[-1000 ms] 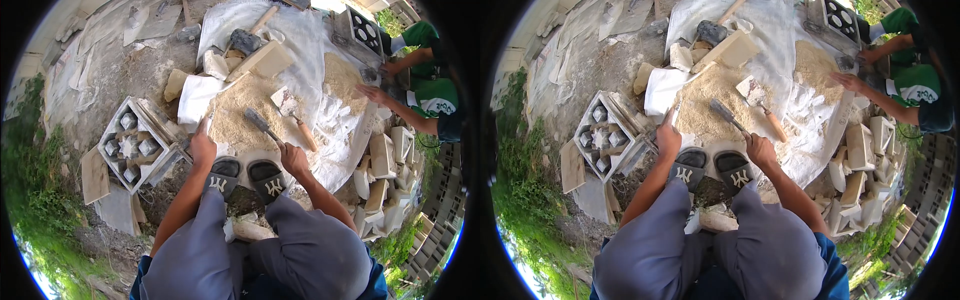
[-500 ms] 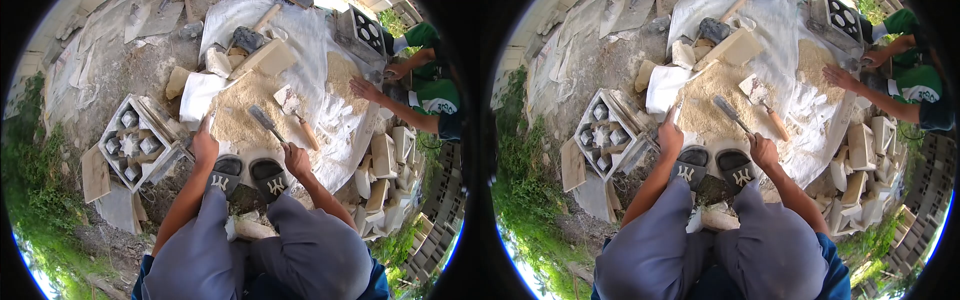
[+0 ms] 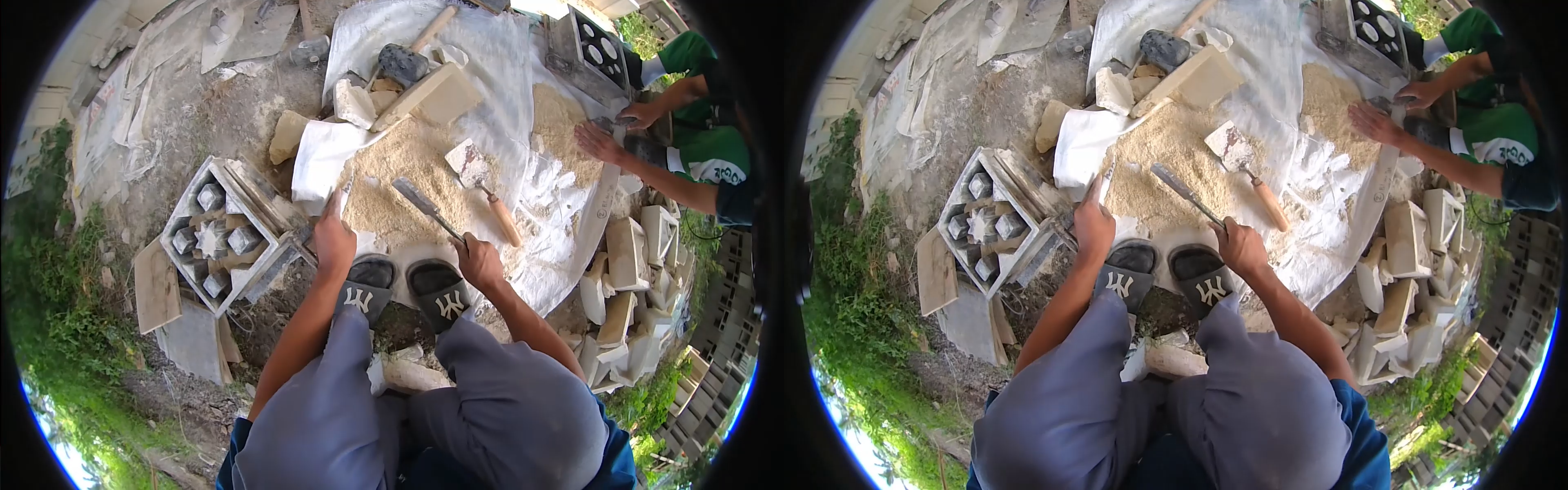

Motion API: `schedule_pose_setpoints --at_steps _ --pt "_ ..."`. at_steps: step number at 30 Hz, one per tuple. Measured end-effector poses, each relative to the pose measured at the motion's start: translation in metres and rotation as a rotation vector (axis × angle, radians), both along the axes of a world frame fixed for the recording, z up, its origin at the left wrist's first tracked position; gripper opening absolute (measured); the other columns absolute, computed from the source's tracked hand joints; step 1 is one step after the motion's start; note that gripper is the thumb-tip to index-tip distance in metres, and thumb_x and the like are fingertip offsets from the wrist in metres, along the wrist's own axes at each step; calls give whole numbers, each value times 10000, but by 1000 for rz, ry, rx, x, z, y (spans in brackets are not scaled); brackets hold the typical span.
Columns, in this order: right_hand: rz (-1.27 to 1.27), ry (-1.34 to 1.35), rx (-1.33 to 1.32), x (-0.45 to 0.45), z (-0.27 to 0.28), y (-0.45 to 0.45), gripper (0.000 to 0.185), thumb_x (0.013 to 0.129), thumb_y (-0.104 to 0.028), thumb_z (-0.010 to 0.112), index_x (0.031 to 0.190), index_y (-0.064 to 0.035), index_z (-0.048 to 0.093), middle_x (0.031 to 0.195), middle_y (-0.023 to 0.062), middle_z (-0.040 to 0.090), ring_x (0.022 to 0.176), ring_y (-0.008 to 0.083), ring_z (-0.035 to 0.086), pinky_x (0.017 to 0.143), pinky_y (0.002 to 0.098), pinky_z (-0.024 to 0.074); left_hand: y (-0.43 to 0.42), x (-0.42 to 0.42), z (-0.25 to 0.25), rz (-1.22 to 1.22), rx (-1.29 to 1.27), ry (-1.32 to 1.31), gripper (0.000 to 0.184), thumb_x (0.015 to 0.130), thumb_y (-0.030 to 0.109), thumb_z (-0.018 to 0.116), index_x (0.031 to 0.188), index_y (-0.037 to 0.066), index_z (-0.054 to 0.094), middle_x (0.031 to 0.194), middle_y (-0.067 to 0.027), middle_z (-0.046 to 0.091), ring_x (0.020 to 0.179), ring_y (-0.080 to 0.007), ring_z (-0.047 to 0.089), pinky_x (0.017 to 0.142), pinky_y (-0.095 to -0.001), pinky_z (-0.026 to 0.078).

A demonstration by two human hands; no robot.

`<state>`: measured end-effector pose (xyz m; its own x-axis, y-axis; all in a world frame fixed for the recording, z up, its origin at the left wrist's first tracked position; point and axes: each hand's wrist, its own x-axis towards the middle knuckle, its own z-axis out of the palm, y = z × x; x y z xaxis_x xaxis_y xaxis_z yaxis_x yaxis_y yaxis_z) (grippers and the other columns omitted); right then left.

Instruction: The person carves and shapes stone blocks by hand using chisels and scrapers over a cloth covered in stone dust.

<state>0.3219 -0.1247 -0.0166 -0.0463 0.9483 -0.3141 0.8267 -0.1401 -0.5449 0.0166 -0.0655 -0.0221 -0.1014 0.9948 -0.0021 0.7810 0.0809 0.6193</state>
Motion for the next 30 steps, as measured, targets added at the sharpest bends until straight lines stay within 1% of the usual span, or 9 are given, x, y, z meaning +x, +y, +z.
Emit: schedule_pose_setpoints --at_steps 5,10,14,18,20,22,23,28,30 --pt "-11 128 151 0 -7 -12 260 1023 -270 618 939 -33 552 681 273 640 646 506 644 563 568 499 3 3 7 36 -40 -13 641 834 -129 520 1461 0 550 1399 -267 609 1227 -430 630 1042 -453 516" --pt "49 -88 25 -2 -26 -9 227 1018 -245 614 959 -36 547 701 277 652 656 499 650 599 579 529 4 2 5 16 -57 2 694 787 -162 549 1467 -25 529 1411 -268 602 1260 -420 616 1059 -450 519" --pt "-21 38 56 0 4 5 260 1025 -252 614 933 -22 535 693 289 636 652 514 632 572 573 490 2 3 4 13 -5 -28 683 793 -155 550 1465 -33 526 1408 -273 601 1262 -422 614 1059 -452 518" --pt "-48 160 122 -5 7 -2 204 1005 -170 641 943 -9 532 695 294 627 648 518 627 556 551 487 2 0 2 27 -60 -3 659 819 -142 535 1466 -18 533 1395 -277 607 1246 -424 621 1059 -456 511" --pt "-40 127 187 -5 -15 -7 212 1015 -197 621 964 -5 547 706 298 635 657 519 632 577 569 496 4 2 3 16 -79 2 675 813 -151 549 1476 -33 511 1405 -281 600 1271 -422 607 1076 -453 508" --pt "33 -94 -20 -5 -31 -7 240 1026 -241 599 968 -11 562 716 301 643 670 525 636 602 593 499 3 3 4 47 -69 -27 657 820 -140 526 1462 -2 551 1392 -267 615 1224 -428 632 1044 -457 514" --pt "17 -55 5 -3 -37 -8 292 1039 -295 582 951 -17 571 716 300 647 678 529 636 615 606 495 2 3 4 47 -67 -25 657 820 -140 526 1462 -2 551 1392 -267 615 1224 -428 632 1044 -457 514" --pt "7 37 15 -5 2 6 319 1042 -304 598 897 -22 552 689 295 634 674 524 635 588 574 491 2 2 4 34 -36 -47 640 823 -141 525 1450 -19 555 1383 -275 617 1227 -429 632 1054 -451 513" --pt "-3 162 117 -7 10 2 299 1035 -281 615 900 -24 540 685 294 631 672 518 637 574 562 488 3 1 2 24 -56 -27 658 823 -139 535 1469 -17 531 1394 -274 609 1244 -424 622 1054 -453 515"
